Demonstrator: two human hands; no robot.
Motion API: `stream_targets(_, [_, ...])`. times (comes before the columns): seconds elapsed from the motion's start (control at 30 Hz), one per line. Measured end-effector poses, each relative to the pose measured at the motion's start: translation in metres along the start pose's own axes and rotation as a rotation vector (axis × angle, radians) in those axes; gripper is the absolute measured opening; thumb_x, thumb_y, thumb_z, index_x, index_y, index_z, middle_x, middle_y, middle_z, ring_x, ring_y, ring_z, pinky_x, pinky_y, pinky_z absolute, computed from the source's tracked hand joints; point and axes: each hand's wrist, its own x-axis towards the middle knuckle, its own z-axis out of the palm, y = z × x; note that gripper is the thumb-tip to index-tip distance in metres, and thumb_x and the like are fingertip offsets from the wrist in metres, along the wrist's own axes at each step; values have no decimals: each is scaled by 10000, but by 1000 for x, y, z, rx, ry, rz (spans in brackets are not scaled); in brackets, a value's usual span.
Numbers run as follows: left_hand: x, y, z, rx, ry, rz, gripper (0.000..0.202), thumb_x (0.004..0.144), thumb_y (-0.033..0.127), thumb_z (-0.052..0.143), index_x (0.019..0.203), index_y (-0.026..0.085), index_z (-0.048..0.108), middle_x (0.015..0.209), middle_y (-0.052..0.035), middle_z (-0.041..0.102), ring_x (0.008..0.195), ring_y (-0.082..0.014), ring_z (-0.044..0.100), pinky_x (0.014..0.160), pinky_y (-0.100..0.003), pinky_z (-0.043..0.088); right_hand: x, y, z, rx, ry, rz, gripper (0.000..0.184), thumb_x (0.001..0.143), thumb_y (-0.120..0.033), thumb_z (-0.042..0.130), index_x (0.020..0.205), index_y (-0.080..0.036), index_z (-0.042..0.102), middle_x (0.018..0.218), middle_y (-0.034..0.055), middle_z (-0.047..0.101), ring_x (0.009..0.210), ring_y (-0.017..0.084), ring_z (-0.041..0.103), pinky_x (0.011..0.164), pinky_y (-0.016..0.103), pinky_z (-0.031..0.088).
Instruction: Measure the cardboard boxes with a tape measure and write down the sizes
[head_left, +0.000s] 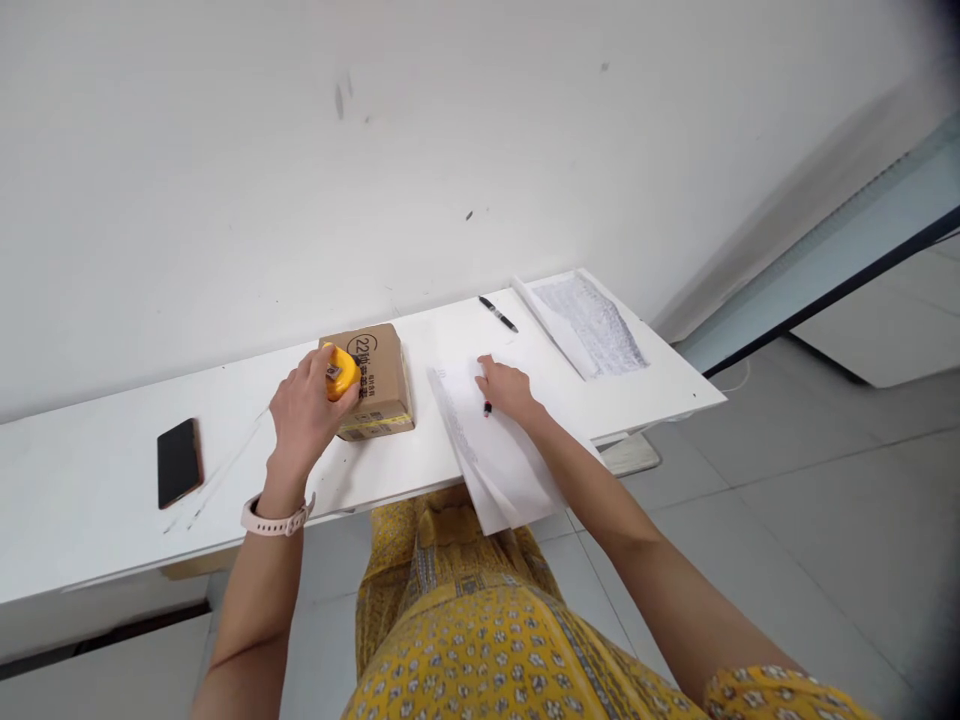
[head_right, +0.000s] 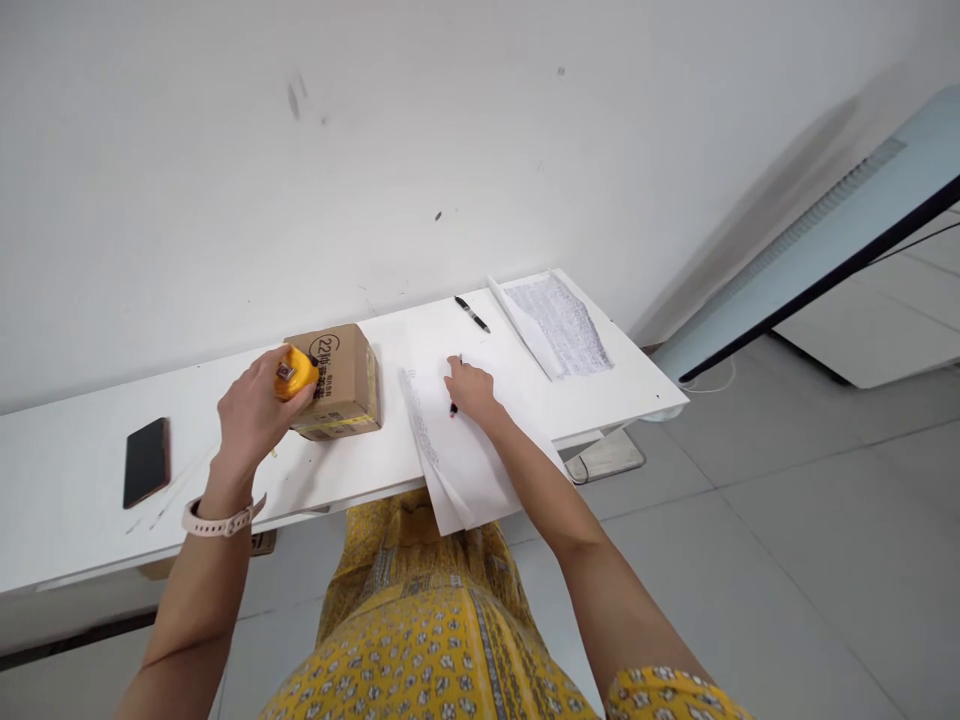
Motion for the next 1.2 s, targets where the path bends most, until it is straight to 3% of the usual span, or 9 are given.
stream_targets(0.1, [-6, 9, 14, -41, 201, 92, 469, 868, 303, 668, 1306, 157, 590, 1361, -185, 624, 1203, -393, 584, 997, -589, 479, 0, 9, 1, 89, 16, -39, 412, 949, -120, 369, 1298, -150, 586, 1051, 158, 730, 948, 277, 682, 801, 361, 463])
stream_targets(0.2, [-28, 45, 38, -333, 351, 321, 332, 940, 197, 577, 1270, 158, 593, 1283, -172, 666, 1220, -307, 597, 1025, -516, 500, 0, 21, -1, 469, 65, -63, 368, 919, -169, 398, 1164, -148, 672, 890, 107, 742, 864, 248, 686, 825, 373, 494])
stream_targets(0.3, [-51, 90, 77, -506, 155, 495, 252, 971, 177, 520, 1196, 226, 623, 1120, -73, 744, 1073, -203, 690, 939, -376, 578, -1, 31, -7, 1061, 80, -74, 323, 876, -290, 489, 1098, -162, 686, 866, 74, 756, 834, 215, 707, 849, 375, 539])
stream_targets(0.4, [-61, 115, 120, -418, -216, 407, 330, 962, 194, 510, 1277, 153, 598, 1333, -163, 660, 1293, -272, 594, 1070, -452, 509, -5, 32, -14, 1382, 120, -113, 345, 784, -339, 665, 1093, -187, 668, 940, 65, 772, 955, 215, 722, 943, 394, 531])
stream_targets(0.5, [-64, 114, 149, -249, -426, 324, 610, 933, 375, 604, 1437, 60, 467, 1565, -258, 410, 1504, -386, 305, 1213, -584, 282, -7, 22, -16, 1411, 177, -164, 404, 721, -405, 780, 1045, -218, 629, 867, 29, 763, 924, 199, 722, 940, 391, 527])
stream_targets(0.63, [-64, 98, 161, -223, -486, 337, 887, 885, 619, 600, 1564, 144, 285, 1666, -214, 204, 1557, -381, 96, 1228, -644, 132, -2, -6, -8, 1299, 240, -97, 424, 811, -645, 655, 872, -237, 554, 588, -28, 622, 610, 157, 619, 698, 330, 528])
stream_targets(0.8, [-64, 94, 163, -269, -511, 300, 1031, 822, 683, 643, 1563, 83, 250, 1660, -263, 171, 1561, -368, 72, 1250, -591, 95, 17, -35, 12, 1270, 172, -32, 554, 923, -725, 386, 892, -220, 613, 566, -17, 553, 606, 157, 578, 674, 307, 494])
stream_targets(1.07, [-70, 95, 166, -319, -395, 286, 822, 928, 604, 543, 1520, 78, 323, 1653, -242, 231, 1556, -344, 157, 1255, -566, 151, 31, -32, 38, 1098, 223, -163, 398, 851, -568, 598, 683, -219, 505, 666, -29, 534, 684, 139, 512, 720, 289, 442])
stream_targets(1.2, [-69, 97, 163, -317, -394, 254, 770, 944, 571, 531, 1494, 60, 366, 1637, -249, 272, 1543, -349, 210, 1257, -546, 171, 27, -31, 37, 1054, 184, -154, 278, 826, -488, 633, 863, -224, 554, 670, -57, 512, 656, 138, 478, 662, 277, 419])
